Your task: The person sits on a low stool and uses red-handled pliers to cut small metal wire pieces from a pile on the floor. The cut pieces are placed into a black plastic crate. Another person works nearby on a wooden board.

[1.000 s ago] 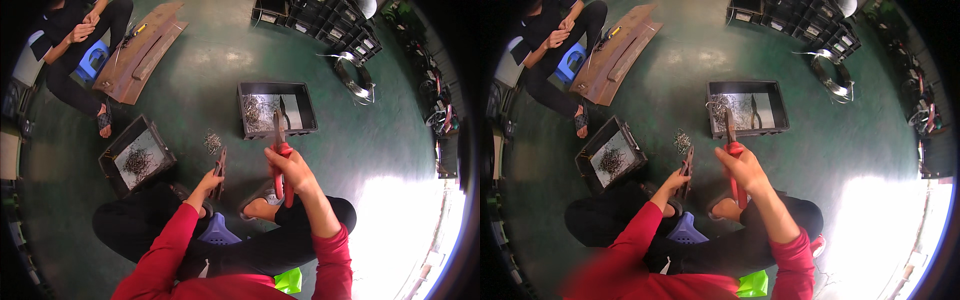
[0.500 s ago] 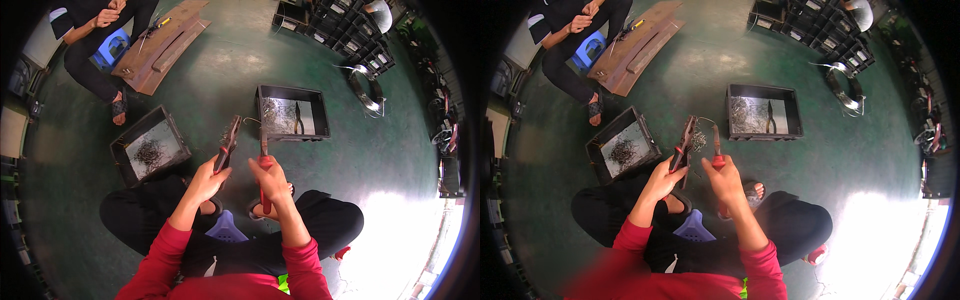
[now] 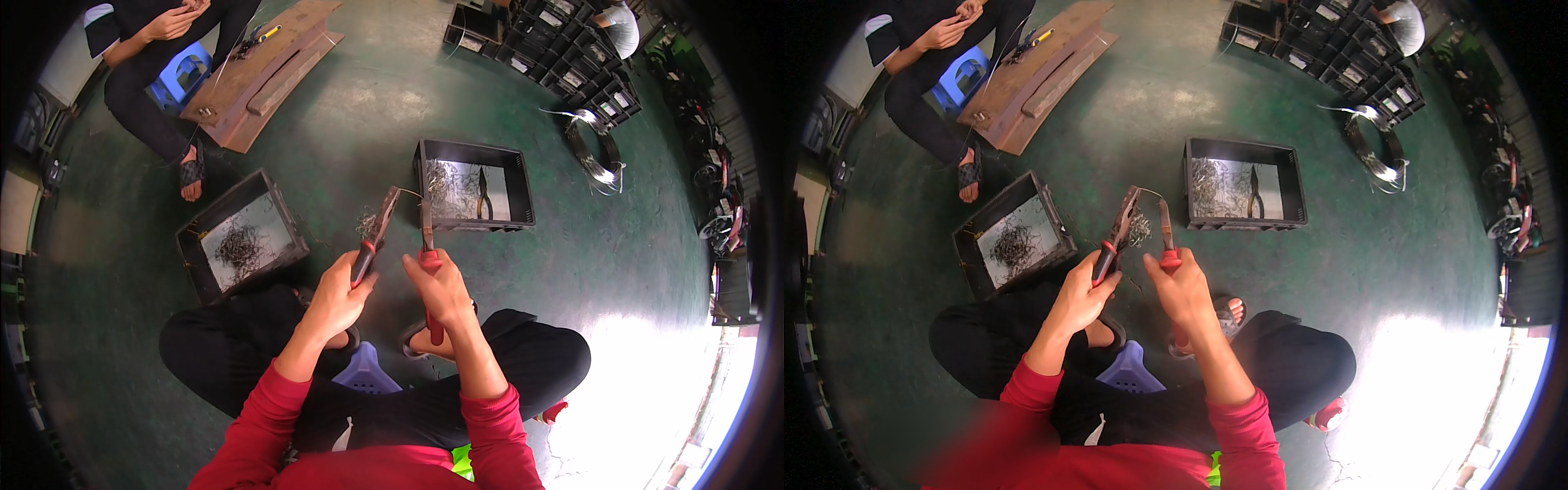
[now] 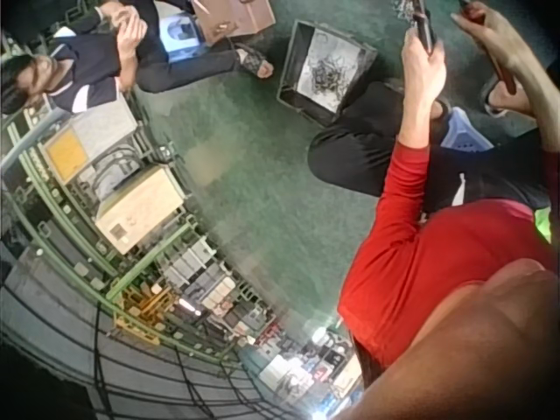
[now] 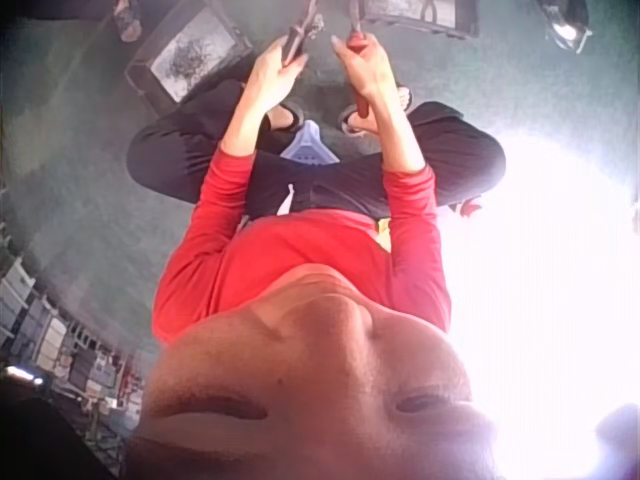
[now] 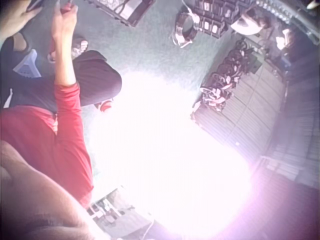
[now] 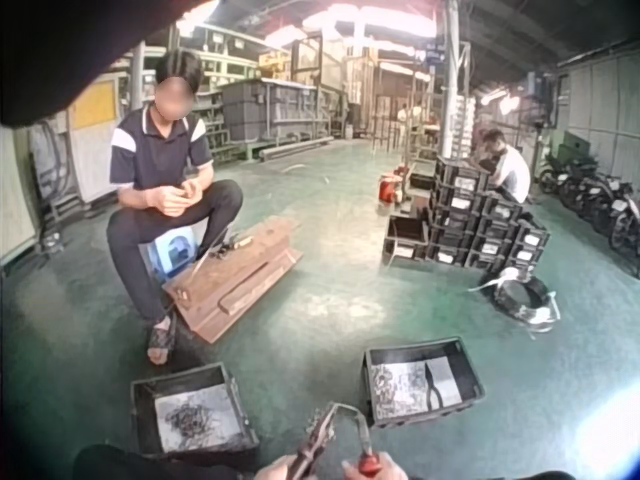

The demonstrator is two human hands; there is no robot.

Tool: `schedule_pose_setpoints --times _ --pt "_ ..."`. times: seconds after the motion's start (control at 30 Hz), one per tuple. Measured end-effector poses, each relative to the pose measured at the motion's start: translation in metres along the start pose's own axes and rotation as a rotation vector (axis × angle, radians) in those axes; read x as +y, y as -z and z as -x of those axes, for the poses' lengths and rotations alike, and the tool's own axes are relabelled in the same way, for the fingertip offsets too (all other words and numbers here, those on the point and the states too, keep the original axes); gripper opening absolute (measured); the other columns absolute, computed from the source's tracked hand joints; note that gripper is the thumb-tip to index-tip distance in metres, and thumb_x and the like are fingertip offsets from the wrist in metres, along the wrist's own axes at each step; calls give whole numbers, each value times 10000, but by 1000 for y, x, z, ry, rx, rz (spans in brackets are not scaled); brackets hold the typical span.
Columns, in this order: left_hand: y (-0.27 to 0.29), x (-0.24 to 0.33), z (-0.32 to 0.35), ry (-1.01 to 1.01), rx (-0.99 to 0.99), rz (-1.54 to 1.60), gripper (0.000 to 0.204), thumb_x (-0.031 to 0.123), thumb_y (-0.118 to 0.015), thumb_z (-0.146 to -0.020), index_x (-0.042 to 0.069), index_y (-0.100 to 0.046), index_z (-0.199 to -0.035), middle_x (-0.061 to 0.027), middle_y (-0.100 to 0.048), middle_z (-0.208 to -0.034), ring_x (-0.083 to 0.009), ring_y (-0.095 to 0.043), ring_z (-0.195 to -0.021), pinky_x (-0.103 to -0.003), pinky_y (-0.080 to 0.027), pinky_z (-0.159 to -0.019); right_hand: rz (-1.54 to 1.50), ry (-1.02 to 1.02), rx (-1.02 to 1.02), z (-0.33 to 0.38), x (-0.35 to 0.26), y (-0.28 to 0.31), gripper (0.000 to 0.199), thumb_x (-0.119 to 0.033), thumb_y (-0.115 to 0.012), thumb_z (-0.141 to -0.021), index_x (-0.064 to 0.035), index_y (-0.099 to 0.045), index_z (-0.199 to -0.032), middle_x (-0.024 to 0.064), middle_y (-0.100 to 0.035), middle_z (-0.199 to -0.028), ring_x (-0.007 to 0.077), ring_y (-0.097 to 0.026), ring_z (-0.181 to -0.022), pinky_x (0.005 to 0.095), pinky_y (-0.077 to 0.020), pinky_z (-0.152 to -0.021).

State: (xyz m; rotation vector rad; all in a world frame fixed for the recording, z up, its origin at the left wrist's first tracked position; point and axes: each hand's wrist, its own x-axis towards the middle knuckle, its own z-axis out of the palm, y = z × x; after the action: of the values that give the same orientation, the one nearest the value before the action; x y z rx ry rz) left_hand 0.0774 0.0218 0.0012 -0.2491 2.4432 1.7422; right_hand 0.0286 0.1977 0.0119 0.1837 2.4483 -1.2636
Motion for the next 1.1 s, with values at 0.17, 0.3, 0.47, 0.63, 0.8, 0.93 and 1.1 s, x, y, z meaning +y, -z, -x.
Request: schedule_pose_setpoints --times 0.17,0.3,0.47,0.63,0.8,0.93,1.1 --pt "5 12 10 9 -37 -30 205 127 -607 -886 -25 -527 -997 -120 -531 -771 -232 -559 -676 -351 -442 -636 29 13 2 0 1 2 450 -421 -655 -842 13 -560 -920 108 -602 -736 204 -583 -692 353 -471 -675" --pt "7 18 16 6 -53 4 142 112 -590 -893 1 -516 -944 -56 -555 -696 -145 -567 -577 -307 -458 -561 93 28 14 0 -1 7 445 -408 -662 -838 18 -557 -914 138 -597 -742 237 -577 -692 371 -473 -686" --pt "9 21 20 36 -67 22 137 83 -570 -895 -9 -514 -980 -63 -574 -732 -141 -575 -595 -300 -465 -563 182 48 60 0 -3 5 429 -377 -672 -844 24 -549 -934 200 -613 -778 329 -602 -724 401 -479 -706" --pt "8 19 22 43 -67 74 152 50 -558 -890 -17 -520 -1021 -58 -572 -745 -134 -580 -616 -295 -468 -559 251 64 147 -3 -3 0 394 -306 -693 -849 22 -531 -995 253 -634 -833 430 -628 -830 443 -481 -738" --pt "8 16 23 90 -126 84 174 39 -556 -883 -27 -525 -1041 -62 -576 -766 -134 -590 -640 -294 -472 -565 349 78 130 -6 -3 5 400 -283 -664 -862 25 -483 -1041 280 -642 -919 463 -618 -884 487 -476 -772" --pt "8 17 23 86 -154 111 179 43 -553 -878 -33 -527 -1038 -67 -582 -781 -135 -605 -675 -291 -484 -581 422 124 199 -9 1 6 368 -258 -670 -854 9 -477 -1017 258 -634 -945 452 -615 -887 490 -475 -770" --pt "8 20 23 123 -188 150 213 49 -543 -873 -44 -527 -1064 -67 -584 -814 -136 -612 -699 -293 -500 -596 476 213 283 -12 12 8 333 -193 -679 -820 1 -470 -991 227 -620 -927 444 -605 -876 497 -474 -753"
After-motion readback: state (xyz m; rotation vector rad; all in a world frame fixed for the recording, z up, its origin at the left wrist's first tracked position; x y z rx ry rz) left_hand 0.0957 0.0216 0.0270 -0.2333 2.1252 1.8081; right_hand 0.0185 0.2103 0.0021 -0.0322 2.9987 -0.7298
